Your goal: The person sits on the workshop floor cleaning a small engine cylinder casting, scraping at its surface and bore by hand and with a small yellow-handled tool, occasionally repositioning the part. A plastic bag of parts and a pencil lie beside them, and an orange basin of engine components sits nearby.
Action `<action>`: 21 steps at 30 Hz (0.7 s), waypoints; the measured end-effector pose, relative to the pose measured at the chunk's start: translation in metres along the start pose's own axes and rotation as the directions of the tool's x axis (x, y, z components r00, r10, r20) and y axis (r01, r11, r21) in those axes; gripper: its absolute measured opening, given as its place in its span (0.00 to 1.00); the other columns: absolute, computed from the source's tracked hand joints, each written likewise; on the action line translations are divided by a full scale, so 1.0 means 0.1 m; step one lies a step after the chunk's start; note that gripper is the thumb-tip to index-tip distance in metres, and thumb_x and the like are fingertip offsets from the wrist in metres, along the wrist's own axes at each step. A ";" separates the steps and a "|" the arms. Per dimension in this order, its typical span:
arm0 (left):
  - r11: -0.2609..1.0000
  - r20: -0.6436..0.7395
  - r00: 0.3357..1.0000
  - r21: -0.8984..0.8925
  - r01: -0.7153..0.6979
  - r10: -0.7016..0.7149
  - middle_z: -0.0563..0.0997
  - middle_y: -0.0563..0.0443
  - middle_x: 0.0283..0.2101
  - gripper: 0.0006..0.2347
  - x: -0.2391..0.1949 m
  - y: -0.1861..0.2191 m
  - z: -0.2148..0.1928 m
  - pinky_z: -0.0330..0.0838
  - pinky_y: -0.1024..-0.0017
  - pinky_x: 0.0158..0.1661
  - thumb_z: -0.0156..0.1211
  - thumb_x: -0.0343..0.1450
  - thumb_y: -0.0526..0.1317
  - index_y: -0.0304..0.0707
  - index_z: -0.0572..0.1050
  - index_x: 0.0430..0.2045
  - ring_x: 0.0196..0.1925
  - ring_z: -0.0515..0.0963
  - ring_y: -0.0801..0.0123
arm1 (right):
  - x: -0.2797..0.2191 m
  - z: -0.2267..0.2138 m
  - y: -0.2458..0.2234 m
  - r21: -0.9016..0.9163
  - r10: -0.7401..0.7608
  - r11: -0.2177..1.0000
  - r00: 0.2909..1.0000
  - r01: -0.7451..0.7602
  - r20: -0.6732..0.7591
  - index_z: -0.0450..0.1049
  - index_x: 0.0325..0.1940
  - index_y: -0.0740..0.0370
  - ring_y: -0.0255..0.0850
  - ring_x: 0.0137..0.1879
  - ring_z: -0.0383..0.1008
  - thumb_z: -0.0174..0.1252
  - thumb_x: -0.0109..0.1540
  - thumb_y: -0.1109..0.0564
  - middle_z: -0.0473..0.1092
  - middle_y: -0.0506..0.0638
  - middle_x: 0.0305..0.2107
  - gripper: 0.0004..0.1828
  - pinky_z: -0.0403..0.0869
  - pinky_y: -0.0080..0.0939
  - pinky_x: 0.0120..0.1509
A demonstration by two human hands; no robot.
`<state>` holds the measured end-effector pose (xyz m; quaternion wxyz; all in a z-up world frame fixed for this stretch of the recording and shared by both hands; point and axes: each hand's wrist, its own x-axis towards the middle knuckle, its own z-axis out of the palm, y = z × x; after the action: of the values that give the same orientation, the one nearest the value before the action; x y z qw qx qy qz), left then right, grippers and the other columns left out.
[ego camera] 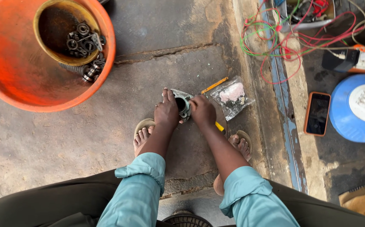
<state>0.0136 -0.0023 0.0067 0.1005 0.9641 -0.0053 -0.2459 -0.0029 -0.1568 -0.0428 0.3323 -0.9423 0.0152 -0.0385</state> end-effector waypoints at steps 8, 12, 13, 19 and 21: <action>1.000 0.024 1.000 0.006 -0.007 0.007 0.50 0.37 0.77 0.55 -0.06 0.02 -0.07 0.74 0.56 0.55 0.83 0.54 0.46 0.28 0.47 0.70 0.59 0.77 0.42 | 0.00 0.01 0.02 0.039 -0.048 0.998 0.996 0.051 -0.076 0.77 0.37 0.57 0.54 0.40 0.78 0.65 0.60 0.55 0.75 0.53 0.35 0.06 0.75 0.52 0.42; 1.000 -0.007 1.000 -0.024 0.005 -0.005 0.51 0.38 0.76 0.54 -0.05 -0.02 0.01 0.72 0.53 0.57 0.84 0.53 0.46 0.29 0.47 0.70 0.60 0.76 0.40 | -0.03 -0.03 -0.09 -0.035 -0.073 0.997 0.996 0.072 -0.050 0.76 0.38 0.58 0.55 0.41 0.78 0.66 0.59 0.55 0.76 0.53 0.35 0.07 0.74 0.53 0.42; 0.999 -0.008 1.000 -0.032 -0.002 0.002 0.50 0.37 0.76 0.54 -0.06 -0.01 -0.01 0.72 0.52 0.58 0.84 0.53 0.45 0.28 0.47 0.69 0.60 0.76 0.39 | 0.01 -0.04 -0.09 -0.061 -0.080 0.995 0.994 0.075 -0.077 0.77 0.38 0.59 0.56 0.41 0.77 0.66 0.60 0.55 0.75 0.54 0.35 0.07 0.74 0.54 0.42; 0.999 0.026 1.000 -0.042 -0.008 0.009 0.50 0.36 0.76 0.53 -0.06 0.02 -0.13 0.72 0.51 0.57 0.84 0.54 0.45 0.28 0.48 0.69 0.60 0.76 0.38 | 0.03 0.05 0.00 -0.050 -0.092 0.995 0.991 0.088 -0.101 0.78 0.38 0.59 0.56 0.41 0.77 0.66 0.60 0.55 0.76 0.56 0.35 0.06 0.74 0.53 0.43; 1.000 0.034 0.999 -0.026 0.003 -0.003 0.51 0.36 0.76 0.53 -0.09 0.02 -0.06 0.73 0.51 0.57 0.84 0.54 0.45 0.27 0.48 0.69 0.60 0.76 0.37 | -0.01 0.05 0.08 -0.051 -0.098 0.994 0.990 0.093 -0.097 0.79 0.37 0.58 0.56 0.41 0.77 0.66 0.60 0.55 0.76 0.55 0.35 0.06 0.75 0.53 0.43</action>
<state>0.0092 -0.0028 0.0168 0.1127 0.9583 -0.0023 -0.2625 -0.0032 -0.1598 -0.0519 0.3071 -0.9462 -0.0127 -0.1008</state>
